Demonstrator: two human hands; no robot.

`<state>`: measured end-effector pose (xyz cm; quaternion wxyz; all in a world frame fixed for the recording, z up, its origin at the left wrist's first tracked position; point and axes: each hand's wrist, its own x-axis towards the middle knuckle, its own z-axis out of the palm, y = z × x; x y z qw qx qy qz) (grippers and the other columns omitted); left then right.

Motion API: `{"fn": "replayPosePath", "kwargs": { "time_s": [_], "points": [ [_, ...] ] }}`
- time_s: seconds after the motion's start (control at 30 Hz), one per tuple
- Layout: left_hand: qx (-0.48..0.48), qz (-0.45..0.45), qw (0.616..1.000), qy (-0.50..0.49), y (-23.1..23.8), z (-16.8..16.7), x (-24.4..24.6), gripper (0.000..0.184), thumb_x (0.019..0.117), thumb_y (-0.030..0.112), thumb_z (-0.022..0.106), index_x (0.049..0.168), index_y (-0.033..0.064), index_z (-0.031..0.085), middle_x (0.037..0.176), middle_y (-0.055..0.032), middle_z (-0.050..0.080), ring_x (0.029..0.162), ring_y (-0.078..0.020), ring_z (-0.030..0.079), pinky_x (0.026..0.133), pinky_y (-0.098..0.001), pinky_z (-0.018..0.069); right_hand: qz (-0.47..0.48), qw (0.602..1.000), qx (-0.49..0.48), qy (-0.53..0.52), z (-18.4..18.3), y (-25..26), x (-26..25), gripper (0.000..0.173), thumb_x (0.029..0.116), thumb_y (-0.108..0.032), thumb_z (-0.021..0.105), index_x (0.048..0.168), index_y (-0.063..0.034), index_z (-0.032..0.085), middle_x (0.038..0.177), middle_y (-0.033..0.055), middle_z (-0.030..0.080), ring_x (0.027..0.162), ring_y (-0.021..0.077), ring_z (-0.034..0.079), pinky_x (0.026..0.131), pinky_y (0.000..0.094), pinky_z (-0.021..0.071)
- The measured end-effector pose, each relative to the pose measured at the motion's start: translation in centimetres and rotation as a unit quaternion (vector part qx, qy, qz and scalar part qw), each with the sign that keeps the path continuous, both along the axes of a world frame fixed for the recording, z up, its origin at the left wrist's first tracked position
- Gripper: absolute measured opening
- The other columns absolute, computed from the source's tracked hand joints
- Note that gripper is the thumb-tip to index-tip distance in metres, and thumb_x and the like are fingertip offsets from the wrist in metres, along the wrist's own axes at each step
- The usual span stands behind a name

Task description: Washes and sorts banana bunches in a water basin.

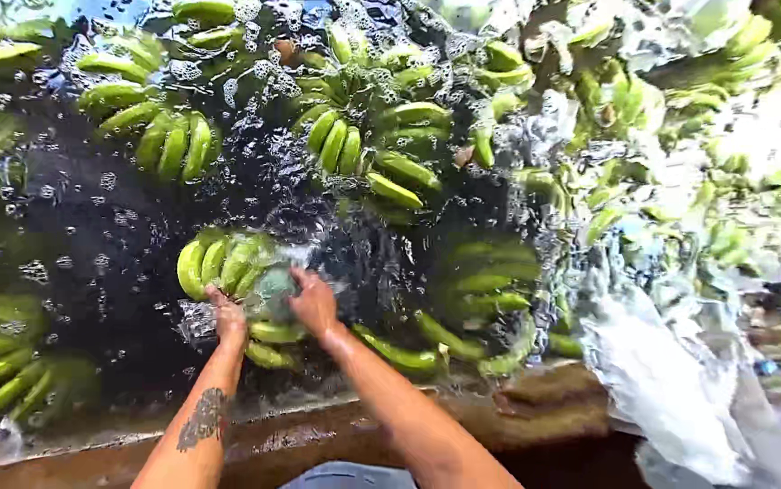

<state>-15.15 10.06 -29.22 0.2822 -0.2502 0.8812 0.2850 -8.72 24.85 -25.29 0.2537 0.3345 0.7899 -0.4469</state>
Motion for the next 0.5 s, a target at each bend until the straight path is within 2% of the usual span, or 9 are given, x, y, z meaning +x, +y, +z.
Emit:
{"fn": "replayPosePath", "kwargs": {
  "time_s": [0.07, 0.1, 0.17, 0.23, 0.27, 0.37, 0.43, 0.47, 0.5],
  "points": [
    [0.051, 0.112, 0.992, 0.022, -0.8, -0.7, -0.1, 0.081, 0.1092, 0.055, 0.009, 0.144, -0.0069, 0.048, 0.144, -0.0303, 0.052, 0.138, -0.0391, 0.049, 0.113, -0.0563, 0.0385, -0.052, 0.995, -0.058, -0.056, -3.7, 3.6, 0.7, 0.054, 0.1001, -0.028, 0.065, 0.147, -0.0060, 0.053, 0.140, 0.0246, 0.060, 0.130, 0.0402, 0.057, 0.110, 0.0600, 0.0432],
    [0.110, 0.137, 0.984, 0.029, -1.5, -0.8, -0.1, 0.081, 0.1082, 0.058, 0.011, 0.145, -0.0050, 0.047, 0.146, -0.0272, 0.052, 0.139, -0.0347, 0.048, 0.115, -0.0538, 0.0386, -0.050, 0.992, -0.075, -0.092, -5.2, 5.4, 1.0, 0.056, 0.1014, -0.030, 0.063, 0.149, -0.0028, 0.050, 0.144, 0.0256, 0.056, 0.136, 0.0398, 0.052, 0.114, 0.0587, 0.0393],
    [0.241, 0.150, 0.959, 0.024, -3.5, -0.6, -0.1, 0.071, 0.1094, 0.055, 0.021, 0.147, -0.0001, 0.046, 0.145, -0.0201, 0.054, 0.134, -0.0257, 0.054, 0.111, -0.0480, 0.0454, -0.055, 0.986, -0.084, -0.129, -6.9, 8.3, 1.6, 0.056, 0.0994, -0.031, 0.066, 0.144, 0.0002, 0.054, 0.144, 0.0276, 0.055, 0.137, 0.0407, 0.051, 0.114, 0.0586, 0.0389],
    [0.335, 0.154, 0.929, -0.012, -5.8, -0.6, 0.7, 0.058, 0.1111, 0.044, 0.032, 0.149, 0.0012, 0.043, 0.142, -0.0173, 0.056, 0.127, -0.0233, 0.057, 0.106, -0.0448, 0.0491, -0.097, 0.987, -0.064, -0.113, -7.1, 8.8, 2.1, 0.052, 0.0979, -0.030, 0.067, 0.139, 0.0001, 0.059, 0.135, 0.0280, 0.061, 0.128, 0.0420, 0.057, 0.108, 0.0613, 0.0439],
    [0.370, 0.161, 0.914, -0.046, -6.0, -0.5, 1.0, 0.056, 0.1113, 0.042, 0.033, 0.152, 0.0040, 0.039, 0.143, -0.0148, 0.056, 0.128, -0.0216, 0.057, 0.107, -0.0436, 0.0492, -0.110, 0.989, -0.039, -0.090, -6.0, 8.2, 1.8, 0.054, 0.0975, -0.032, 0.068, 0.140, -0.0006, 0.058, 0.131, 0.0284, 0.063, 0.125, 0.0435, 0.060, 0.106, 0.0632, 0.0453],
    [0.382, 0.229, 0.892, -0.073, -3.6, -0.9, 2.3, 0.046, 0.1113, 0.036, 0.038, 0.138, 0.0015, 0.052, 0.117, -0.0151, 0.068, 0.102, -0.0218, 0.069, 0.088, -0.0438, 0.0588, -0.097, 0.995, -0.032, 0.002, -0.1, 3.0, 0.6, 0.058, 0.0943, -0.031, 0.072, 0.144, -0.0054, 0.055, 0.125, 0.0243, 0.068, 0.115, 0.0410, 0.066, 0.100, 0.0620, 0.0508],
    [0.379, 0.253, 0.889, -0.034, -2.0, -1.1, 3.4, 0.036, 0.1118, 0.025, 0.037, 0.128, -0.0015, 0.054, 0.100, -0.0133, 0.068, 0.085, -0.0184, 0.068, 0.075, -0.0388, 0.0597, 0.009, 1.000, -0.022, 0.014, 3.7, -1.0, -0.1, 0.058, 0.0914, -0.031, 0.071, 0.145, -0.0151, 0.058, 0.137, 0.0211, 0.062, 0.111, 0.0393, 0.067, 0.094, 0.0600, 0.0536],
    [0.380, 0.245, 0.892, -0.013, -1.4, -0.6, 4.1, 0.027, 0.1095, 0.018, 0.032, 0.121, 0.0017, 0.050, 0.091, -0.0081, 0.065, 0.075, -0.0124, 0.065, 0.066, -0.0320, 0.0581, 0.053, 0.998, 0.002, 0.018, 4.5, -2.0, -0.2, 0.057, 0.0906, -0.030, 0.071, 0.145, -0.0215, 0.058, 0.139, 0.0232, 0.058, 0.105, 0.0405, 0.068, 0.088, 0.0598, 0.0552],
    [0.392, 0.238, 0.888, -0.015, -1.3, 0.0, 4.4, 0.029, 0.1098, 0.015, 0.027, 0.129, 0.0012, 0.044, 0.098, -0.0075, 0.060, 0.082, -0.0112, 0.061, 0.072, -0.0315, 0.0561, 0.049, 0.998, 0.026, 0.026, 4.1, -2.0, 0.2, 0.056, 0.0902, -0.028, 0.072, 0.145, -0.0256, 0.060, 0.140, 0.0245, 0.057, 0.102, 0.0416, 0.069, 0.084, 0.0600, 0.0561]
  ]
}}
